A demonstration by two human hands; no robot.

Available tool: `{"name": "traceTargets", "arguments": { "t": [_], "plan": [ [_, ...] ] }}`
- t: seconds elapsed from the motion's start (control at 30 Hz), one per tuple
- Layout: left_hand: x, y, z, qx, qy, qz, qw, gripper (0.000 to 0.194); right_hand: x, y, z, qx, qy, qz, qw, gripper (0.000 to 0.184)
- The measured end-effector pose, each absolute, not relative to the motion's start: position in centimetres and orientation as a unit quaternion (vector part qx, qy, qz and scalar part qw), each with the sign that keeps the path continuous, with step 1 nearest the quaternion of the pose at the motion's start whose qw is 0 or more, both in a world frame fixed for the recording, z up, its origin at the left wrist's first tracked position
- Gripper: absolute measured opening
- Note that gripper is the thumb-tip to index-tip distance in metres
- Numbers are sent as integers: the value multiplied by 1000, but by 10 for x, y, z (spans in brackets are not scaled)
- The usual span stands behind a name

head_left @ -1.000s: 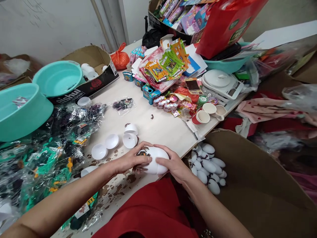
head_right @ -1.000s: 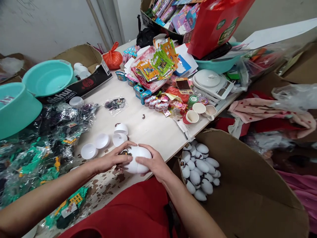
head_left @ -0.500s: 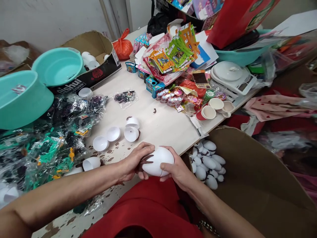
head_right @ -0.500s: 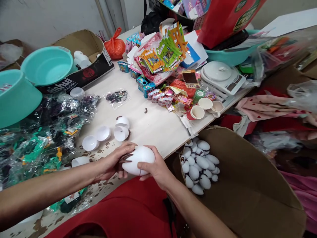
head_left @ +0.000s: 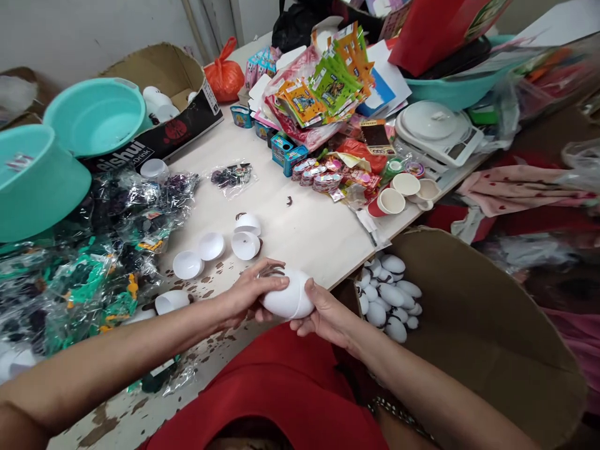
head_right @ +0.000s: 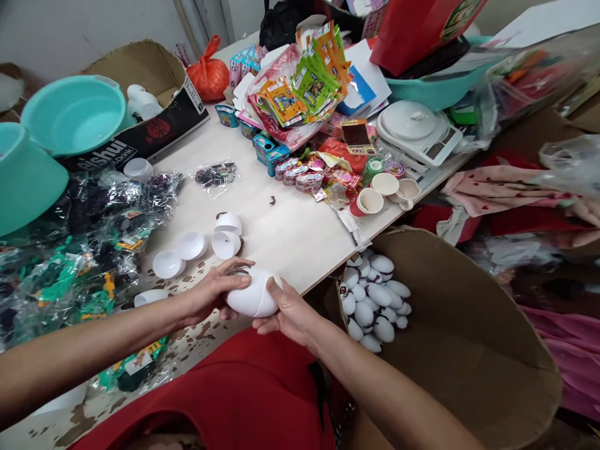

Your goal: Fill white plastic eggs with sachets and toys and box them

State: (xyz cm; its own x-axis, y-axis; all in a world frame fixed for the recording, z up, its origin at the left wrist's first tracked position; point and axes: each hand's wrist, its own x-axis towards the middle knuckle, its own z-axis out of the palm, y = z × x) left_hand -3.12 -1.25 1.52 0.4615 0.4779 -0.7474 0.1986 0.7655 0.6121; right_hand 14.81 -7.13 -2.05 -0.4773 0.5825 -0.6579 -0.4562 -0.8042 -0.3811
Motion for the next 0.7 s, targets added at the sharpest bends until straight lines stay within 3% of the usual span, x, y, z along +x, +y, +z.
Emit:
{"name": "traceTargets", "arguments": {
  "t": [0.1,0.4,0.7],
  "plan": [
    [-37,-3,18,322,486,59,810,58,153,-70,-23,-415,-133,852,290,89],
    [-28,-19,20,290,544,109,780,49,139,-84,-23,-466,-143,813,318,75],
    [-39,-2,-1,390,500,88,768,72,148,-70,-44,-447,-106,848,264,72]
  ]
}}
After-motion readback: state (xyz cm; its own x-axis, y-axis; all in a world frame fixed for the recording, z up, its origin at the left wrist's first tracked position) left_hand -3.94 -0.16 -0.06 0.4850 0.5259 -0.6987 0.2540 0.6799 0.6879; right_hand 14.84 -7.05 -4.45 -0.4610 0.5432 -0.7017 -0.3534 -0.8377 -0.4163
